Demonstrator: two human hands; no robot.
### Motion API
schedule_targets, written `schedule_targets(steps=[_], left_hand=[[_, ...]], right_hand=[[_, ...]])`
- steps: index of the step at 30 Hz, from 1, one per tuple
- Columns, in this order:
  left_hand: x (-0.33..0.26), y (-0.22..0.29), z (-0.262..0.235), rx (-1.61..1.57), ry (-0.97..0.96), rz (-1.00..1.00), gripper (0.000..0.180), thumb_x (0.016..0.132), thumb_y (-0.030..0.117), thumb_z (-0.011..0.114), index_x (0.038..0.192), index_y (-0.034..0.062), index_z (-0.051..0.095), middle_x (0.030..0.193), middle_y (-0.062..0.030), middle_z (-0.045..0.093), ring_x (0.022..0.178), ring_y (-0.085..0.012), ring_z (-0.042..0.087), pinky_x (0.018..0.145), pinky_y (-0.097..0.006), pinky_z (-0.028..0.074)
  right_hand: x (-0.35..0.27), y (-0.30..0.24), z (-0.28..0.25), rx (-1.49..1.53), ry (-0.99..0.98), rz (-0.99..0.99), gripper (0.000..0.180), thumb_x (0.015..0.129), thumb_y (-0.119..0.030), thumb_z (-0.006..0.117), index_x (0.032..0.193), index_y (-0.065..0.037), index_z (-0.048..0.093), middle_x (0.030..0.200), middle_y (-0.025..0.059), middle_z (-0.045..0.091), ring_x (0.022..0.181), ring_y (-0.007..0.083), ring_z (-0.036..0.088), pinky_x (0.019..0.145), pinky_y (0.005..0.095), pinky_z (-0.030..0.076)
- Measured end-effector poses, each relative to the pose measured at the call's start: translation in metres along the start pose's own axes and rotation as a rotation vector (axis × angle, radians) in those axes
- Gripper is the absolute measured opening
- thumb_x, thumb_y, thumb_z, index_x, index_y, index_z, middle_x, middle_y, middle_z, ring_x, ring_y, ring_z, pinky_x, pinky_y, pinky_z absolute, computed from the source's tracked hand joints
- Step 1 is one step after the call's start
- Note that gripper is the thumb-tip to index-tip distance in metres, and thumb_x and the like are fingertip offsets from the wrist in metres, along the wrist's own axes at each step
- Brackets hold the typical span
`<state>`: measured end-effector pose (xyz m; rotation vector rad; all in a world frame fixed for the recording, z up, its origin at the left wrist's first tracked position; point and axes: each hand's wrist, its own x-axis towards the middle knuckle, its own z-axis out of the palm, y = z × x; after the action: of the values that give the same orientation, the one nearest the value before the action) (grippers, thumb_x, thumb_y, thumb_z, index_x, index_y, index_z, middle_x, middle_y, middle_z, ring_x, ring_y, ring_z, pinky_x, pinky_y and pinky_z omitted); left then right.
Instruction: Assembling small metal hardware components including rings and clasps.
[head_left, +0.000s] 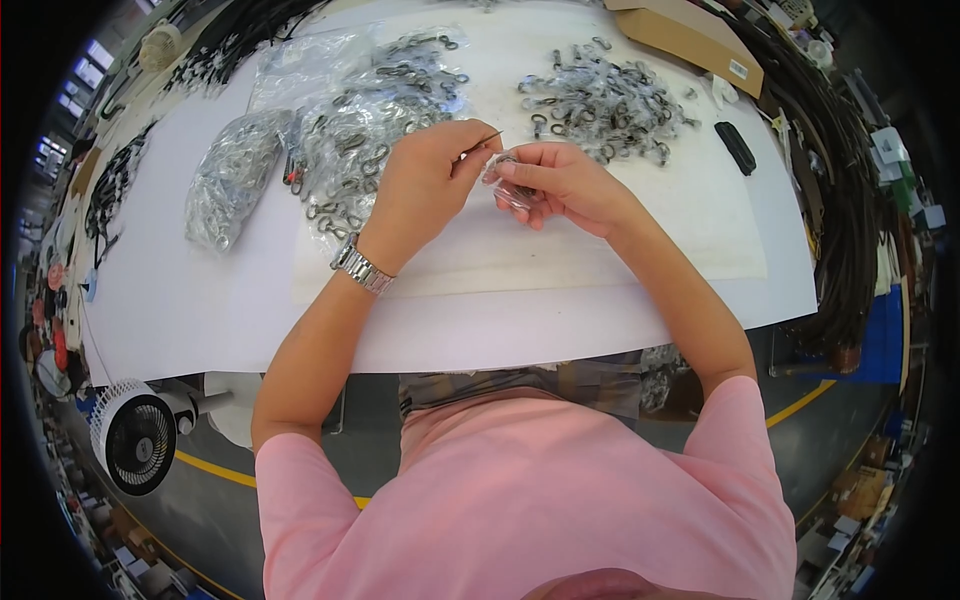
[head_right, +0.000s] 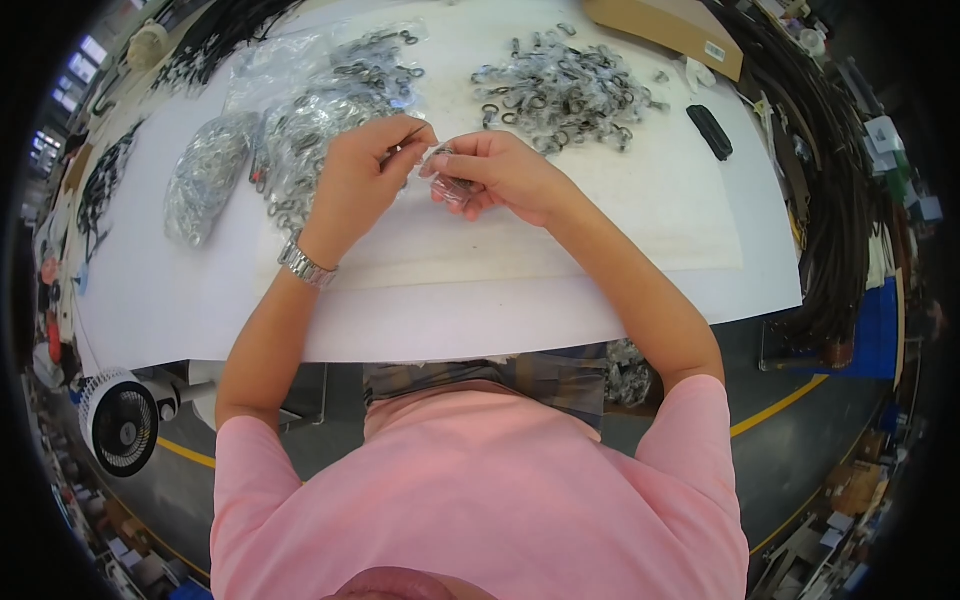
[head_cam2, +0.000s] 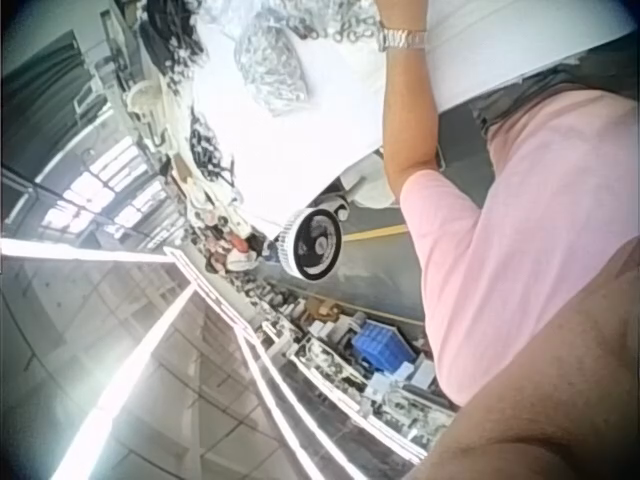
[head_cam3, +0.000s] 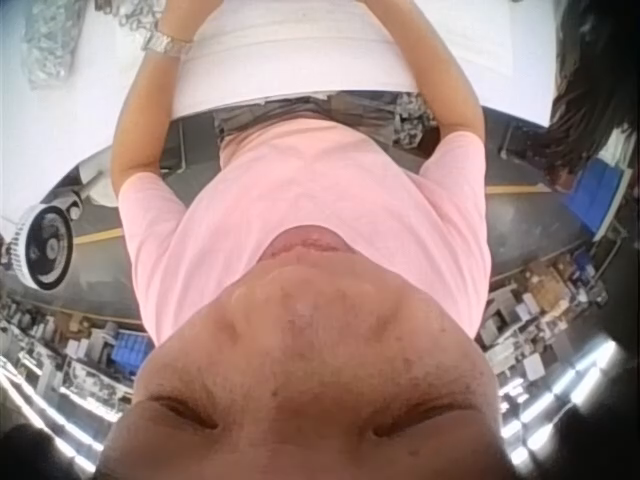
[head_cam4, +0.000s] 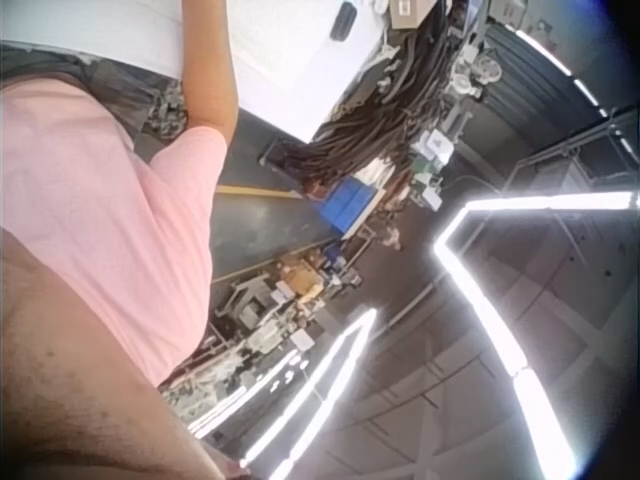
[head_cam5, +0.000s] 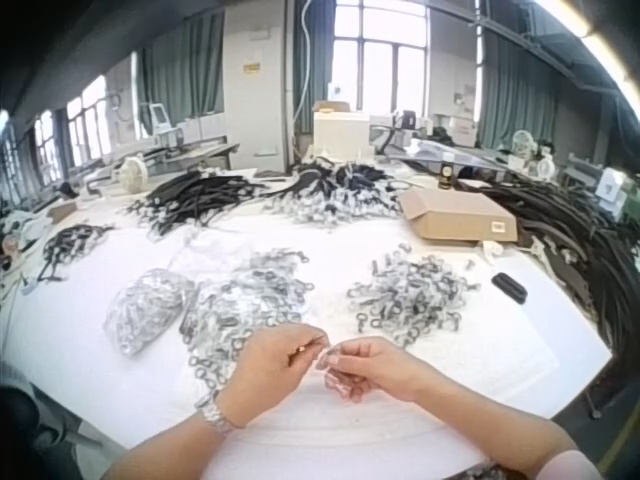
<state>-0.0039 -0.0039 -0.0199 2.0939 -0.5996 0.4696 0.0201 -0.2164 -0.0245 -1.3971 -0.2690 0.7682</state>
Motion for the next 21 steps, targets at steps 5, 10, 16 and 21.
schedule_targets(steps=[5,10,16,21], left_hand=[[0.003,0.001,-0.002,-0.133,-0.025,-0.203,0.013,0.097,0.013,0.069,0.100,0.0017,0.073,0.073,-0.0006,0.066,0.062,-0.0056,0.054,0.054,-0.023,0.040],[0.009,0.005,-0.012,-0.304,-0.046,-0.474,0.019,0.099,0.021,0.068,0.105,0.0037,0.074,0.074,0.0018,0.066,0.057,-0.0029,0.050,0.048,-0.021,0.036],[0.000,0.017,0.007,-0.566,-0.096,-0.476,0.026,0.098,0.023,0.072,0.112,0.0007,0.071,0.079,0.0010,0.067,0.051,-0.0021,0.044,0.044,-0.020,0.032],[-0.004,0.008,0.006,-0.764,-0.126,-0.556,0.021,0.100,0.019,0.069,0.106,-0.0004,0.071,0.084,-0.0009,0.070,0.051,-0.0013,0.044,0.044,-0.020,0.031]], right_hand=[[0.002,0.002,-0.009,-0.139,-0.082,-0.013,0.026,0.104,-0.029,0.062,0.105,-0.005,0.070,0.094,0.0071,0.075,0.075,0.0115,0.069,0.064,0.0253,0.055],[0.007,-0.001,-0.007,0.162,0.225,-0.216,0.027,0.105,-0.029,0.061,0.111,-0.005,0.070,0.110,0.0076,0.075,0.099,0.0142,0.069,0.088,0.0301,0.054],[0.017,0.002,0.016,0.316,0.217,-0.285,0.030,0.105,-0.031,0.062,0.120,-0.006,0.071,0.115,0.0043,0.072,0.109,0.0137,0.065,0.099,0.0319,0.050],[0.020,0.011,0.015,0.359,0.156,-0.258,0.035,0.105,-0.034,0.062,0.118,-0.002,0.070,0.110,0.0052,0.073,0.097,0.0126,0.065,0.086,0.0286,0.050]])
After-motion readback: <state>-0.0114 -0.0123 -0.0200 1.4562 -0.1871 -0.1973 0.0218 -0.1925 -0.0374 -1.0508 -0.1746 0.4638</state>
